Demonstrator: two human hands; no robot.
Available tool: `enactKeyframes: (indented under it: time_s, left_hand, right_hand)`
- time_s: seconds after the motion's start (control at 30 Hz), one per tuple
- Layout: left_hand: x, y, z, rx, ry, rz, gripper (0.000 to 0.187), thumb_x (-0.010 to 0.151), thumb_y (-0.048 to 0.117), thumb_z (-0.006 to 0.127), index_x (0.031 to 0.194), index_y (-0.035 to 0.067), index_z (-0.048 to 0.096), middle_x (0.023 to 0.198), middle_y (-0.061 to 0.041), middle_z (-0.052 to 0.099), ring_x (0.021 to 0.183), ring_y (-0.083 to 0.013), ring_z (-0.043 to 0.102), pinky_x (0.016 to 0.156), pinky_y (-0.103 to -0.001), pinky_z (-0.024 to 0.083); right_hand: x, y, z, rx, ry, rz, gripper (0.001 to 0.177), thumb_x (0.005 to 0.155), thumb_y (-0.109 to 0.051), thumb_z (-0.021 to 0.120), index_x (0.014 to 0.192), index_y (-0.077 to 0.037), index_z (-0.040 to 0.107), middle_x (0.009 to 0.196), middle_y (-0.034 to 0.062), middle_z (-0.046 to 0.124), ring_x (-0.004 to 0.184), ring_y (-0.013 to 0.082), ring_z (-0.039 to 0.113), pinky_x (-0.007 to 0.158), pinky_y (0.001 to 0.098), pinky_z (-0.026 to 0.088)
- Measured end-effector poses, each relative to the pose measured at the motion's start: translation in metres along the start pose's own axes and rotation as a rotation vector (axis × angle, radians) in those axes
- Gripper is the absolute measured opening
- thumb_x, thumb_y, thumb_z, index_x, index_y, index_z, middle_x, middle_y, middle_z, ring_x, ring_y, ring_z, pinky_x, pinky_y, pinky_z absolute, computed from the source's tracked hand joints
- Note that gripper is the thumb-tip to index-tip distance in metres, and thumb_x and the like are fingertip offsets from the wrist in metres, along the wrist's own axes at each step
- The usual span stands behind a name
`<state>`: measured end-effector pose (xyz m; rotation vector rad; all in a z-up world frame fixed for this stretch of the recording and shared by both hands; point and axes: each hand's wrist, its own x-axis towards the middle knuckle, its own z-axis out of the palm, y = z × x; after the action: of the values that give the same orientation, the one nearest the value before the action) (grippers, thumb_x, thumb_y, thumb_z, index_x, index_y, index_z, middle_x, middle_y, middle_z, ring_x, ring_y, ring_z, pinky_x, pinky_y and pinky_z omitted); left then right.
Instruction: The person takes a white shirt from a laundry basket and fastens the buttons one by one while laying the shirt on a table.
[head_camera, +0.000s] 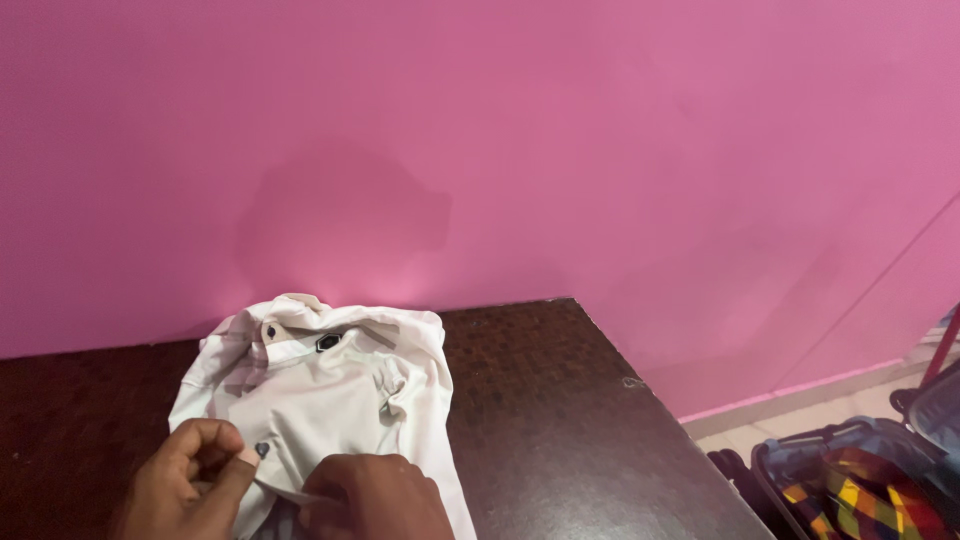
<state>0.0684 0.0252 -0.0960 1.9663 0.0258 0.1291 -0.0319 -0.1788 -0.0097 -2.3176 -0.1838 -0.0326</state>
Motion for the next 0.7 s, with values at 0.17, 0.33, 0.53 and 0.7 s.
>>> enactKeyframes:
  time_s: [0.17,0.33,0.53,0.7]
  left_hand:
    - [-0.012,0.022,-0.004,0.010,0.000,0.002,0.019,0.097,0.011,0.067,0.108,0.001,0.079,0.106,-0.016,0.077,0.101,-0.0246,0.079,0.095,-0.038,0.060]
    - [-0.004,0.016,-0.008,0.188,-0.293,-0.040,0.041,0.087,0.013,0.073,0.128,0.013,0.072,0.117,-0.011,0.075,0.108,-0.0247,0.076,0.097,-0.038,0.059]
    - [-0.025,0.019,0.015,0.282,-0.033,0.019,0.033,0.086,0.031,0.079,0.116,0.019,0.077,0.114,-0.008,0.074,0.106,-0.0244,0.074,0.095,-0.039,0.057]
    - [-0.038,0.025,0.031,0.315,0.179,0.096,0.023,0.089,0.032,0.071,0.106,0.019,0.079,0.105,-0.005,0.076,0.096,-0.0238,0.074,0.089,-0.039,0.056]
  right_hand:
    - [0.004,0.005,0.008,-0.112,-0.020,0.029,0.023,0.080,-0.026,0.076,0.101,-0.018,0.078,0.092,0.0114,0.075,0.091,0.0309,0.072,0.084,0.0454,0.054]
    - [0.000,0.019,0.032,-0.160,0.128,-0.081,0.014,0.078,-0.024,0.078,0.089,-0.015,0.076,0.089,0.0099,0.070,0.088,0.0310,0.070,0.081,0.0451,0.055]
    - [0.004,0.037,0.046,-0.194,0.299,-0.258,0.021,0.075,-0.017,0.077,0.095,-0.013,0.070,0.087,0.0119,0.064,0.086,0.0343,0.067,0.073,0.0480,0.054]
    - [0.006,0.030,0.047,-0.209,0.306,-0.244,0.017,0.083,-0.018,0.075,0.095,-0.010,0.068,0.089,0.0127,0.064,0.086,0.0363,0.066,0.074,0.0489,0.053]
